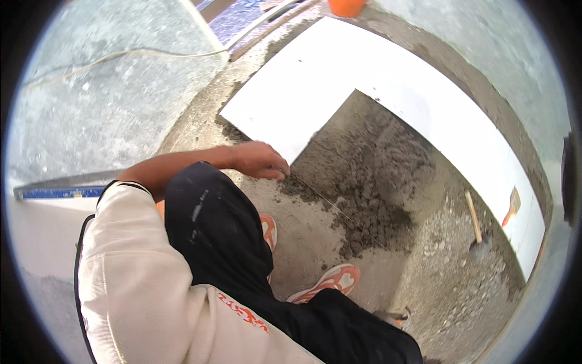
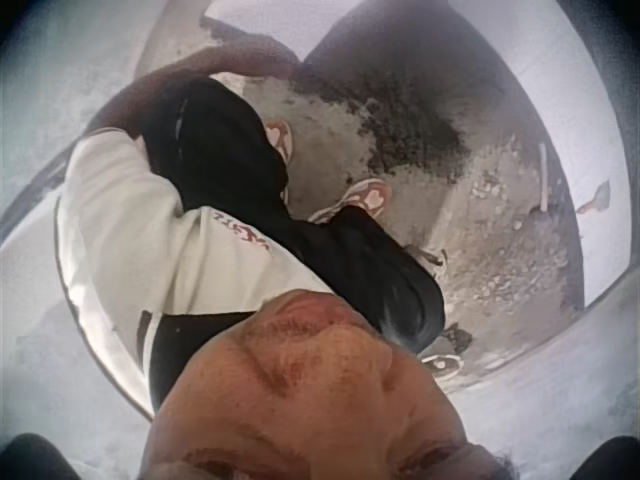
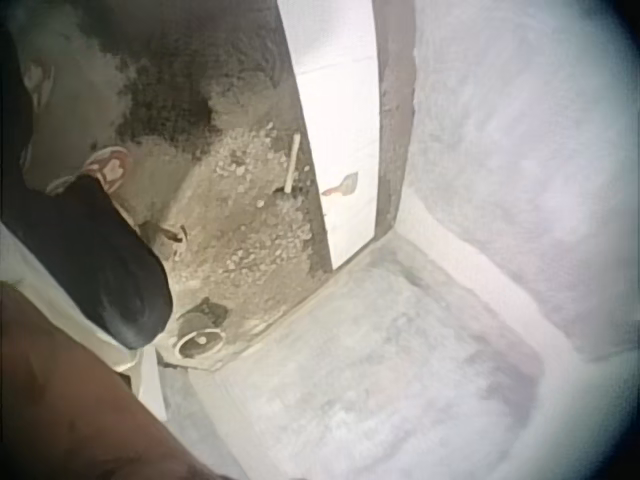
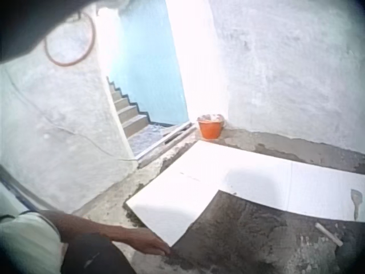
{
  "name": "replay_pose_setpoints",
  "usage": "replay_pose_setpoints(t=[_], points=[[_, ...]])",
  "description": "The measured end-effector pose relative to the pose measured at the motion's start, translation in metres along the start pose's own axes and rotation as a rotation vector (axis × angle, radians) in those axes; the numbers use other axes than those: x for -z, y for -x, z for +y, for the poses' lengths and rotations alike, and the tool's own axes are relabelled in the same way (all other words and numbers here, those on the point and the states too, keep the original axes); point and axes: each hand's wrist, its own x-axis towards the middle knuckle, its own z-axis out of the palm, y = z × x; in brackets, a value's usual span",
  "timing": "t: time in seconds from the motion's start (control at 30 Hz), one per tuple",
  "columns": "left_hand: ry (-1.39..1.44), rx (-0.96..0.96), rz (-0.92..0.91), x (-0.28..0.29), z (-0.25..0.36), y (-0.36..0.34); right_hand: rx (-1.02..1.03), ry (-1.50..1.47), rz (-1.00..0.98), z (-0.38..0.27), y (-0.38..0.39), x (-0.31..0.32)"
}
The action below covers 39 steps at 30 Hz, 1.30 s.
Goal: The person spreads cement on the floor using a trowel, places white tiles onto the cement, and taps them with a rubber mallet to level them. The person also measures the floor area with a tape measure.
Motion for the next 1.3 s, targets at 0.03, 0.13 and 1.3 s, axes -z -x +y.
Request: replay_pose_setpoints(t=[0.03, 0.13, 1.3], points=[[0.060, -0.002, 0.033, -0.007, 0.004, 0.004, 0.033, -0.007, -0.021, -0.016, 0.005, -0.006], [0.243, -0.070, 0.014, -0.032, 0.011, 0.011, 0.159, -0.017, -0.080, -0.069, 0.025, -0.017], [2.132, 0.527, 1.093, -0.199, 0.080, 0.173, 1.791, 0.971, -2.434, -0.311, 0.542, -0.434]])
